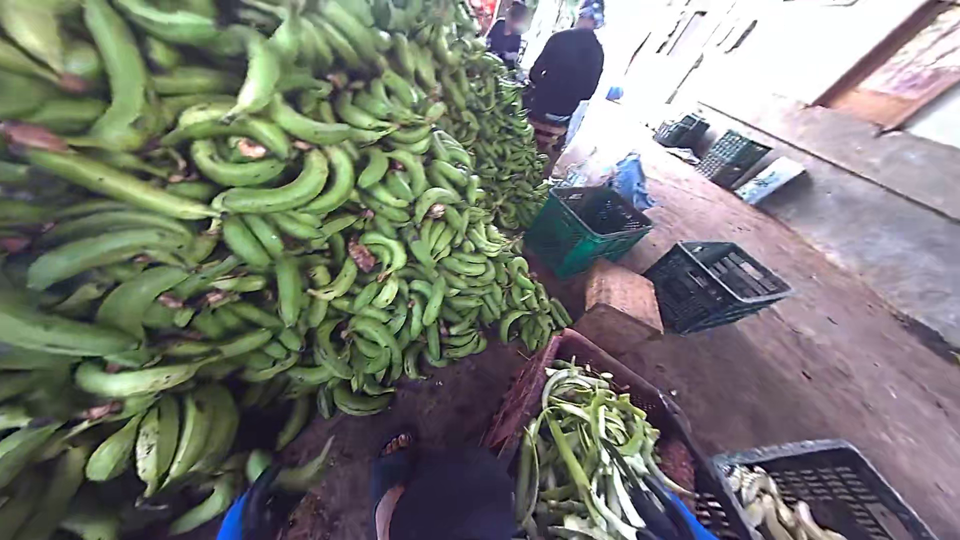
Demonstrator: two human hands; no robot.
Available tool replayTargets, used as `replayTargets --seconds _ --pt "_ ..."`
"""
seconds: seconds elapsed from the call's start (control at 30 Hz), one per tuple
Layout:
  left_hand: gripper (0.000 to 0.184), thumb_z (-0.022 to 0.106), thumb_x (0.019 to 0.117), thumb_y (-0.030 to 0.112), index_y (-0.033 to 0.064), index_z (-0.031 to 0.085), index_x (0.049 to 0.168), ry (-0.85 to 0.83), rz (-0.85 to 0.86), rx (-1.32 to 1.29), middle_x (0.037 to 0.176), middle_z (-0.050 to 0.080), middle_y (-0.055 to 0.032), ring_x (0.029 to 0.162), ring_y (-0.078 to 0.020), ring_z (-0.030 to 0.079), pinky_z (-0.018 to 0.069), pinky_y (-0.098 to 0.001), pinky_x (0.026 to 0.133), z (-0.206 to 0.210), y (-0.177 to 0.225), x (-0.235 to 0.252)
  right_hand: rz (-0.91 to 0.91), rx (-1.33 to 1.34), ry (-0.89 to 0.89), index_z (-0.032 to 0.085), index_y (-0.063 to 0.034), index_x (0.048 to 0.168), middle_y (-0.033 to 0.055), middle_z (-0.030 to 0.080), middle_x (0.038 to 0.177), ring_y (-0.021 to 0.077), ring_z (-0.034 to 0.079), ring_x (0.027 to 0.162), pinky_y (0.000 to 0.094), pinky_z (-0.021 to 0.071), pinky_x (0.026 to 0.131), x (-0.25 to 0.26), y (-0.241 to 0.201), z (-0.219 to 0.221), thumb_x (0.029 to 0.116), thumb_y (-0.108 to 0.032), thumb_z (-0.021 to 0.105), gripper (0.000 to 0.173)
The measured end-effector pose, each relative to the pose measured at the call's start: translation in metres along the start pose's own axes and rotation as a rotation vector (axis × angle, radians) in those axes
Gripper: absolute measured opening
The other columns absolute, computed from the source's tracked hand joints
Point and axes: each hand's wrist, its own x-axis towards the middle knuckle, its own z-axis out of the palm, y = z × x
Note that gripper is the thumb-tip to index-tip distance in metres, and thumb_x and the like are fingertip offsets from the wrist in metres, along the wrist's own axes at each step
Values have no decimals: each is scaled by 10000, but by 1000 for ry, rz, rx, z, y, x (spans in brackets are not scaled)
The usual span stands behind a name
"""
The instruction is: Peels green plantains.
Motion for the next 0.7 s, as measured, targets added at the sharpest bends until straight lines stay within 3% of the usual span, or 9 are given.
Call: replayTargets --seconds 0.07,0.17,0.27,0.33,0.43,0.53,0.6,0.67,0.7 --pt "435 503 1050 274 54 466 1424 -95 56 -134 1222 620 -145 984 -206 655 572 -393 810 83 37 10 -137 43 -19 367 -79 1580 242 633 1351 366 656 1187 556 500 1044 13 1 -9 919 -283 741 787" --pt "441 500 1064 183 49 387 1469 -407 169 -117 1174 644 -149 925 -208 691 605 -366 750 209 110 -48 -323 69 72 531 -57 1474 183 660 1327 283 650 1205 479 489 1065 24 -19 -16 918 -199 686 594" --pt "473 545 1039 124 10 384 1469 -724 402 153 1208 644 -133 953 -177 705 621 -337 788 303 147 -132 -462 233 240 547 0 1439 184 657 1315 226 654 1176 402 503 1046 27 -27 -18 921 -129 622 539" --pt "504 615 999 111 -6 422 1449 -832 577 320 1222 639 -122 1001 -132 692 610 -307 843 344 144 -169 -451 358 337 514 30 1447 193 672 1250 194 689 1045 373 560 934 25 -25 -20 938 -97 573 529" --pt "512 694 936 101 -13 493 1393 -821 763 445 1197 655 -125 1040 -96 660 553 -273 915 378 125 -199 -353 465 406 492 34 1455 178 690 1137 173 698 861 349 591 775 20 -12 -31 978 -123 531 504" --pt "571 722 909 151 -44 500 1398 -782 899 530 1234 658 -172 1121 -145 638 501 -317 995 390 103 -198 -393 463 466 532 39 1423 167 702 1132 152 700 886 332 586 811 18 4 -39 977 -138 552 480" --pt "589 733 915 206 -48 511 1398 -778 963 662 1237 662 -206 1140 -213 649 501 -376 1013 387 93 -196 -562 479 620 565 84 1368 150 712 1117 83 687 893 269 576 823 12 7 -35 936 -127 591 481" --pt "579 736 919 242 -32 529 1386 -835 977 754 1207 674 -194 1090 -215 670 530 -376 971 384 84 -197 -709 495 698 542 143 1345 148 703 1127 42 681 910 235 584 826 8 7 -31 917 -130 600 511" --pt "574 737 916 242 -38 540 1377 -880 973 758 1201 674 -196 1079 -213 669 530 -373 962 382 80 -198 -674 431 665 550 142 1331 145 705 1116 57 686 916 241 586 837 5 7 -30 931 -160 596 504"
